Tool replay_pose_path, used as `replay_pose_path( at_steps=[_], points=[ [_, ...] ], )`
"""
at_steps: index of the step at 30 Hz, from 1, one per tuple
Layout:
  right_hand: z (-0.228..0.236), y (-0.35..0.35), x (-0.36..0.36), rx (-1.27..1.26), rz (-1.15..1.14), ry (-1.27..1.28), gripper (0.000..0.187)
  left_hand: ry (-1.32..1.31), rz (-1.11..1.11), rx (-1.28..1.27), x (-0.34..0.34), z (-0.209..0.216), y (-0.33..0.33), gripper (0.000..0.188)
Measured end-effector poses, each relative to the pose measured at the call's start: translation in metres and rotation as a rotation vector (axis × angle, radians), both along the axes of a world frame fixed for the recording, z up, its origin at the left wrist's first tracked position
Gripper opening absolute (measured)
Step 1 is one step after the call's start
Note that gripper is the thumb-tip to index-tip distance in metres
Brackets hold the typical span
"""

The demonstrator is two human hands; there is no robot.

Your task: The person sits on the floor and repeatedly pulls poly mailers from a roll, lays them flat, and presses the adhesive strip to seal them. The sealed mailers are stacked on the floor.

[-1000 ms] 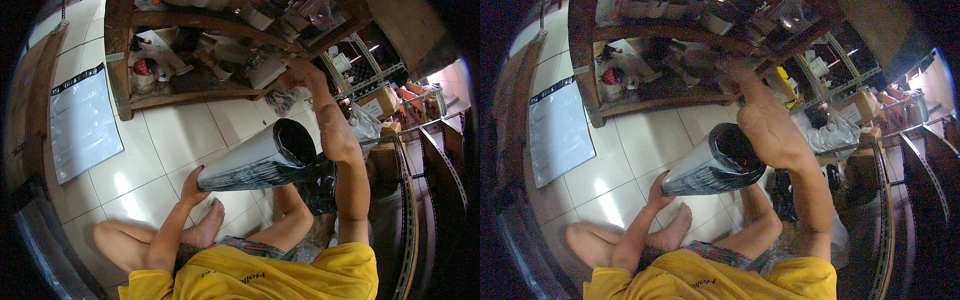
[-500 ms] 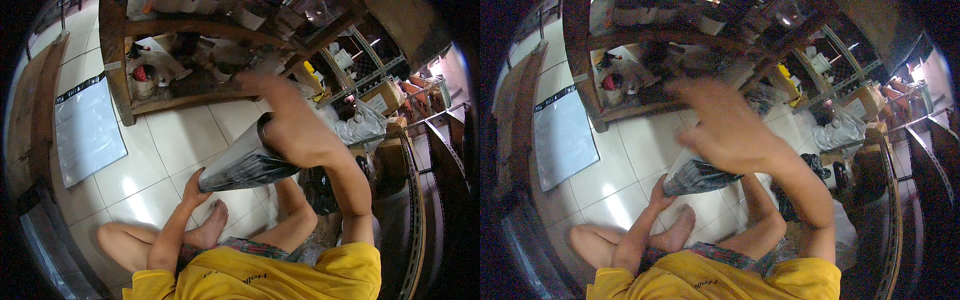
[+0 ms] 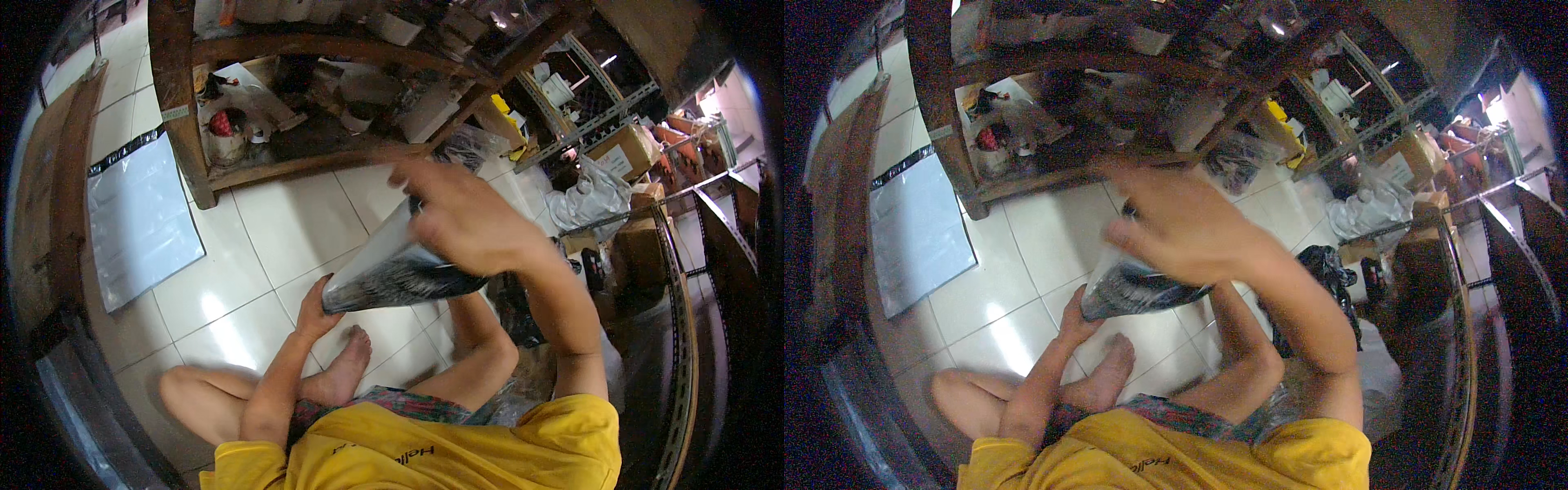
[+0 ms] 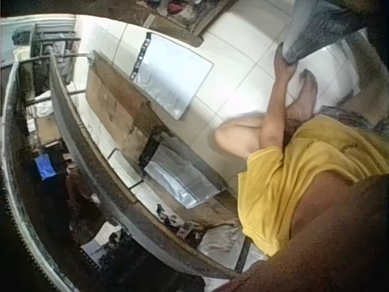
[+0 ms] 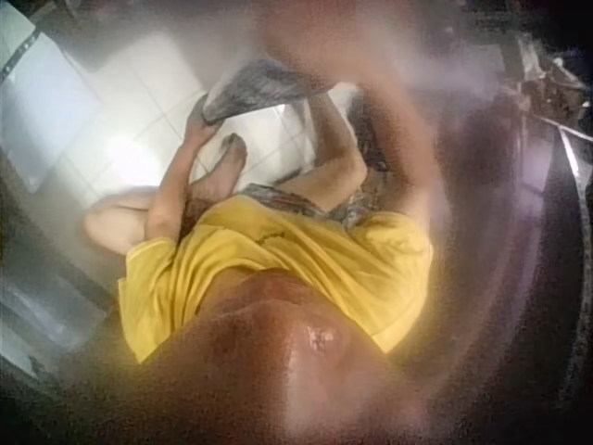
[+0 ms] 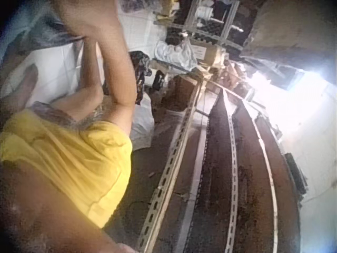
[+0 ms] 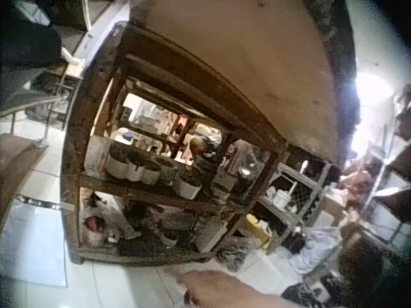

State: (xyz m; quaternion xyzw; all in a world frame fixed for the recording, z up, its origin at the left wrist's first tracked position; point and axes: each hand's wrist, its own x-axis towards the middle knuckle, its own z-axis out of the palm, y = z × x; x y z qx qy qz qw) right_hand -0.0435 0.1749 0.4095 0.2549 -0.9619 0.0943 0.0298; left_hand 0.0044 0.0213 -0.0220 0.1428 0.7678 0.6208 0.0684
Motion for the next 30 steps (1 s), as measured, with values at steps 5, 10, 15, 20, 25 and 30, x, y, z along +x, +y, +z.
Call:
replay_pose_path(
  at_steps=[5, 10, 15, 20, 25, 30],
  points=[
    [-0.010, 0.060, 0.014, -0.871, -0.170, 0.134, 0.094, -0.088, -0.034, -0.004, 0.001, 0.030, 0.008, 0.073],
    [-0.144, 0.120, 0.055, -1.380, -0.429, -0.205, 0.095, -0.049, -0.038, 0.017, 0.003, 0.016, 0.017, 0.066],
    [-0.247, 0.084, 0.082, -1.089, -0.318, -0.440, 0.085, -0.049, -0.131, -0.171, -0.002, 0.015, 0.007, 0.058],
    [-0.322, 0.079, 0.065, -1.037, -0.428, -0.464, 0.072, -0.006, -0.195, -0.250, -0.002, 0.050, 0.012, 0.047],
    [-0.315, 0.058, 0.040, -1.248, -0.373, -0.247, 0.057, -0.003, -0.214, -0.392, -0.009, 0.063, 0.001, 0.047],
    [-0.312, 0.067, 0.020, -1.387, -0.606, -0.397, 0.060, 0.024, -0.208, -0.488, 0.021, 0.112, 0.009, 0.053]
  ],
)
